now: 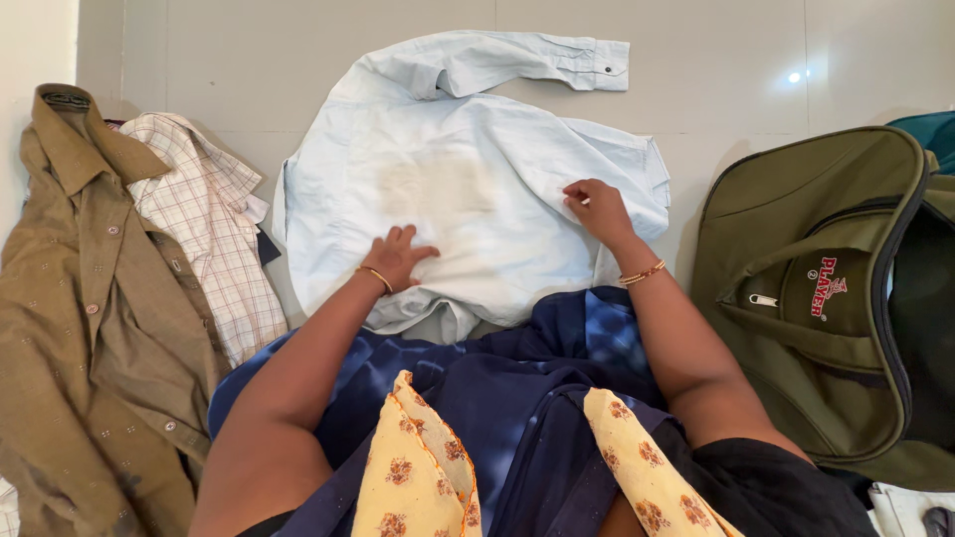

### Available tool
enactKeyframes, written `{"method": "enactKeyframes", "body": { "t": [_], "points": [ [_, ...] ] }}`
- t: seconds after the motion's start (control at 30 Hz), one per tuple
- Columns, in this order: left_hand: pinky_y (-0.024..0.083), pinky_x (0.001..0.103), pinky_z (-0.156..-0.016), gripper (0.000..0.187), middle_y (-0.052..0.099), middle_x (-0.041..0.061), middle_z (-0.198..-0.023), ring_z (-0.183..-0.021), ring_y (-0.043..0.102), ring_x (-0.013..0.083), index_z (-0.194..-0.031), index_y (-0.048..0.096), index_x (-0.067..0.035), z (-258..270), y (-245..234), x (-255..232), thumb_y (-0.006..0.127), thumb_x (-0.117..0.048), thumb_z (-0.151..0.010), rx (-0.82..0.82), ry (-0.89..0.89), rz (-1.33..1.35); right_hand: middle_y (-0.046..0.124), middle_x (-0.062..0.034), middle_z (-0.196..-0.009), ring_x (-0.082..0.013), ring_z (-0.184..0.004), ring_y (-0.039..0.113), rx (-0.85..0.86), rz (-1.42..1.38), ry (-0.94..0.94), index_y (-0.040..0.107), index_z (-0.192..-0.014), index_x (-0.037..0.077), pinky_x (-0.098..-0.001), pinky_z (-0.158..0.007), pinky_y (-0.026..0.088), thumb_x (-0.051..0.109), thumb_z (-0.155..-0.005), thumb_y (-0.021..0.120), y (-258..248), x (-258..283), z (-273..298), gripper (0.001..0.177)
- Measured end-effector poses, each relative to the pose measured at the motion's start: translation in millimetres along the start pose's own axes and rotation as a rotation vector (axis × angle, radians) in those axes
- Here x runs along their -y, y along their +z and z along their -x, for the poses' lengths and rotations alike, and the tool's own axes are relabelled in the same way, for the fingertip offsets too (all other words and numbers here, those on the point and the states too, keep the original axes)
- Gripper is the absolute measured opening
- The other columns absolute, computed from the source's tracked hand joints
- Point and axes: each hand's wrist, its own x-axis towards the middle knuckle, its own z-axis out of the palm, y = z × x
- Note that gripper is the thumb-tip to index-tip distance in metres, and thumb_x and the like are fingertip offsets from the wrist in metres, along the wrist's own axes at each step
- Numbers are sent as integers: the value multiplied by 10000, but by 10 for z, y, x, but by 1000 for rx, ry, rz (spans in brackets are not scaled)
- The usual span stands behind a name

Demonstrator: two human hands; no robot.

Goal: The person buttons a light blue shirt and then folds it by tucking in the sleeves and flattening the torso section on the floor.

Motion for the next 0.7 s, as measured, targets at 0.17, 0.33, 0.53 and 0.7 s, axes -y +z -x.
{"method": "enactKeyframes", "body": {
  "t": [0.17,0.33,0.53,0.7],
  "points": [
    [493,511,-995,607,407,124,-1452,-1306,463,366,-1375,555,-463,5,133,-222,742,-179,-871,108,70,-2,764,-140,-984,-246,-858,706,303,164,40,751,-1127,39,-350,-773,549,188,-843,806,-116,-287,22,326],
    [525,450,-1006,872,423,128,-1438,-1269,543,362,-1411,514,-449,17,216,-418,774,34,-734,400,101,52,787,-89,-1021,-225,-919,732,470,132,117,776,-1077,67,-359,-824,557,200,-834,772,-141,-646,-67,278],
    [520,418,-1003,883,448,104,-1395,-1251,563,330,-1392,516,-448,4,24,-432,873,-68,-679,497,108,75,703,-150,-1161,-270,-1041,645,-340,248,224,718,-1234,84,-381,-896,531,197,-887,842,-342,-1166,-321,385],
    [560,407,-932,860,476,83,-1349,-1198,605,291,-1383,540,-459,47,-101,-413,833,-56,-683,509,110,96,622,-76,-1129,-175,-957,575,-269,-129,443,519,-1457,173,-332,-862,531,113,-716,909,-440,-1181,-396,840]
  ]
}}
